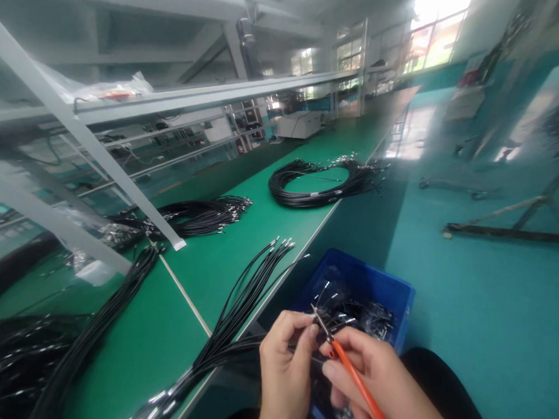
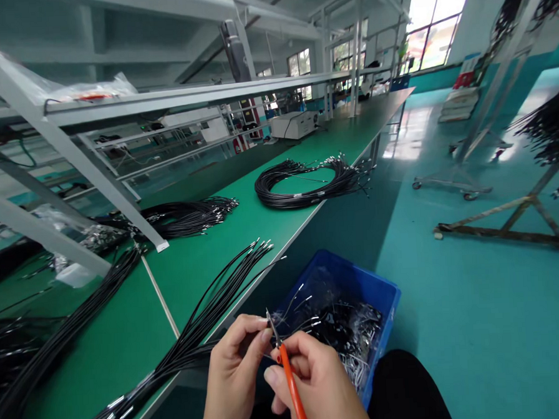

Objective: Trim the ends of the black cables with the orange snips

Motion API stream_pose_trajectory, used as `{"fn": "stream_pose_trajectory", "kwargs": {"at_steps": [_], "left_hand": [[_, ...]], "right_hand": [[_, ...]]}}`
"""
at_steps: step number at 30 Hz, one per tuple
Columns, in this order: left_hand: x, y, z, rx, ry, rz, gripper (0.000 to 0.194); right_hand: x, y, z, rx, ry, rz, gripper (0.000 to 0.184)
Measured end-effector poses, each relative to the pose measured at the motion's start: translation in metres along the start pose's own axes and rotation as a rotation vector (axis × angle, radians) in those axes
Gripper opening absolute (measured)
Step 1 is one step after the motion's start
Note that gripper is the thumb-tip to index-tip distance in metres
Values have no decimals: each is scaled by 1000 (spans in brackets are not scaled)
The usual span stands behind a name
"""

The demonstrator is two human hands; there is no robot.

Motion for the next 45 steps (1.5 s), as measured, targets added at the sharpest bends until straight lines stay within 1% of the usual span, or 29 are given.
{"fn": "stream_pose_trajectory", "kwargs": {"at_steps": [5, 10, 19, 22, 26, 28, 30, 33, 35, 37, 39, 42, 45], "left_hand": [[-5, -1, -2, 39, 23, -41, 8], [-3, -1, 0, 54, 26, -42, 7], [0, 1, 1, 6, -51, 8, 8], [-1, 1, 2, 0, -76, -1, 9], [-3, 0, 3, 18, -105, 0, 10], [-2, 0, 3, 20, -127, 0, 10], [0, 0, 3, -3, -157, -10, 10], [4, 0, 5, -47, -209, -5, 11], [7, 2, 6, -73, -239, 19, 11], [10, 4, 7, -90, -262, 41, 11], [11, 6, 8, -97, -275, 66, 11], [11, 7, 8, -98, -257, 92, 11], [12, 7, 6, -113, -226, 68, 12]], "right_hand": [[4, 4, -10, -83, -81, -14, 41], [7, 3, -11, -191, -93, 7, 41], [-1, -2, -11, -231, -140, -4, 39], [-1, -2, -12, -216, -87, 10, 37], [5, 1, -14, -149, 64, 29, 22], [8, 3, -14, -70, 115, -43, 18], [10, 5, -15, 73, 117, -166, 21], [5, 5, -15, 335, 78, -331, 30], [-1, 3, -13, 430, 68, -402, 32], [-8, 1, -11, 463, 84, -437, 33], [-13, -1, -9, 456, 78, -435, 33], [-18, -4, -8, 393, -24, -387, 31], [-18, -6, -6, 347, -132, -366, 29]]}}
Point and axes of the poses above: each hand's wrist, its own y-axis away from the middle knuckle, its own z-axis out of the palm, x = y × z, the point moved 1 cm from there along -y, towards the middle knuckle, and after that the axes turned 2 degrees about z, right-handed, at the moved point
